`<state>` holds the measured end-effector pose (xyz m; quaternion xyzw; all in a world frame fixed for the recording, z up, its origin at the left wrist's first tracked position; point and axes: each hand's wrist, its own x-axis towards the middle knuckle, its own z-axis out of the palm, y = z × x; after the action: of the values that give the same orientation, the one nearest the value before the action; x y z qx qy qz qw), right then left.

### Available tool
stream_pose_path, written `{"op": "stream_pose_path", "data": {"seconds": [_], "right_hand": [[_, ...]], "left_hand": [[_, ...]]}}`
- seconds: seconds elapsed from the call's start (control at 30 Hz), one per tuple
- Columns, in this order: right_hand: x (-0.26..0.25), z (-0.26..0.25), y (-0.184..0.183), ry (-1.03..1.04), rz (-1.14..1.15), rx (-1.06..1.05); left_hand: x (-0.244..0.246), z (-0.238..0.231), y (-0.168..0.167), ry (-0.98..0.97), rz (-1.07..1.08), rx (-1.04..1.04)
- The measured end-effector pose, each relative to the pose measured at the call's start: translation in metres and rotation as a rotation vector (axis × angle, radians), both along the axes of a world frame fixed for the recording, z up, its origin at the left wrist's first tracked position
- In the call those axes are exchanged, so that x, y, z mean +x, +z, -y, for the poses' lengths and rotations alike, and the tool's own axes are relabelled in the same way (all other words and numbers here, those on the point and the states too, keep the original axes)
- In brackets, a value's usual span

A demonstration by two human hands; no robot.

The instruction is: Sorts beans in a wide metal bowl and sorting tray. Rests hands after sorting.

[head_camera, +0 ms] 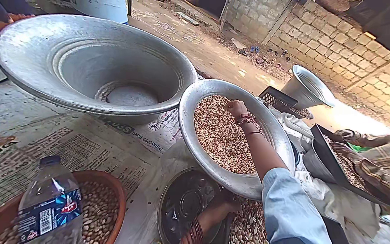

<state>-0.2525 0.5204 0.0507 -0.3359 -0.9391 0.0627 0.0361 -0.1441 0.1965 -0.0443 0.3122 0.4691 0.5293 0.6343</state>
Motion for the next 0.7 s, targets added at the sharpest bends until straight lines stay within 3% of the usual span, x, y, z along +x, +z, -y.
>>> {"op": "stream_pose_path", "data": {"seconds": [0.53,0.7], "right_hand": [[-0.015,0.009,-0.031,0.041,0.015,0.168],[-0.010,-0.001,-0.025,-0.091,-0.135,0.028]], "left_hand": [[0.003,0.000,-0.008,0.018,0.077,-0.012],[0.004,0.000,-0.010,0.020,0.095,0.003]]}}
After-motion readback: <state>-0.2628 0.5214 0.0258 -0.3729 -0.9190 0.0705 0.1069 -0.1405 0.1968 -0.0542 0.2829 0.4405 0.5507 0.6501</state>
